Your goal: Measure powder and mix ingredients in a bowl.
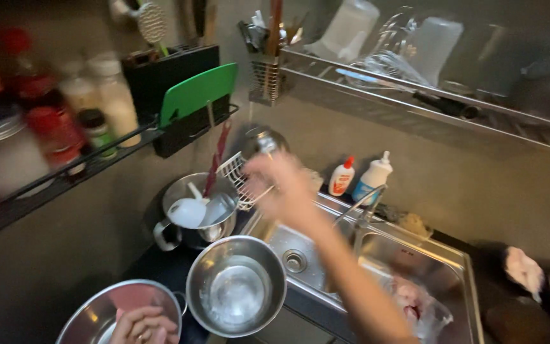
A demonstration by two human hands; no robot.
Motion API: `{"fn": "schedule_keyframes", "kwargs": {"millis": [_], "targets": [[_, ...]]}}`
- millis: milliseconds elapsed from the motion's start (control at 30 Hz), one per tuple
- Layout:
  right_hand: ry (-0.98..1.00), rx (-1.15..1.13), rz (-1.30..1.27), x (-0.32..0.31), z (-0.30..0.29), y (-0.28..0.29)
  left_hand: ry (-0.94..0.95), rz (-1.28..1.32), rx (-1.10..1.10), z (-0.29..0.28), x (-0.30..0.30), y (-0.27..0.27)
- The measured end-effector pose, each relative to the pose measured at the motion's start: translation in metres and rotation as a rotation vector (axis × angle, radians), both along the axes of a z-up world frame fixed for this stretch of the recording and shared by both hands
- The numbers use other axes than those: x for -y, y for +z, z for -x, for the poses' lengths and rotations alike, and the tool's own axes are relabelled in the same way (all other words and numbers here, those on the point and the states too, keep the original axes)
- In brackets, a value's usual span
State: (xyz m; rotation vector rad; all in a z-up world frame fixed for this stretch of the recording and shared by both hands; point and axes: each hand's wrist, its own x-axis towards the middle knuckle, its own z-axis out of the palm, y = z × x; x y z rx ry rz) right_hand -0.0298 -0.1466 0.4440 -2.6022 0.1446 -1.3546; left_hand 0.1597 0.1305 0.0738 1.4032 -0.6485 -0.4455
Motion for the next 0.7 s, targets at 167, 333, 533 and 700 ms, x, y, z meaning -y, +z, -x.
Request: {"fn": "schedule_keyframes", "kwargs": {"millis": [167, 333, 533, 700], "targets": [[-0.66, 0.087, 0.316, 0.184, 0.102, 0.118, -0.122, 0.028, -0.154, 0.001, 0.04, 0.076], [-1.002, -0.228, -0.065, 0.272, 0.166, 0.192, -0.216, 0.026, -0.284, 0.014, 0.079, 0.157], [-0.964, -0.601, -0.61, 0.307, 0.179, 0.193, -0.393, 0.32, -0.332, 0.037, 0.119, 0.238], [-0.836, -0.718, -0.523, 0.148, 0.125, 0.208, -0.358, 0.265, -0.264, 0.025, 0.101, 0.242]]}}
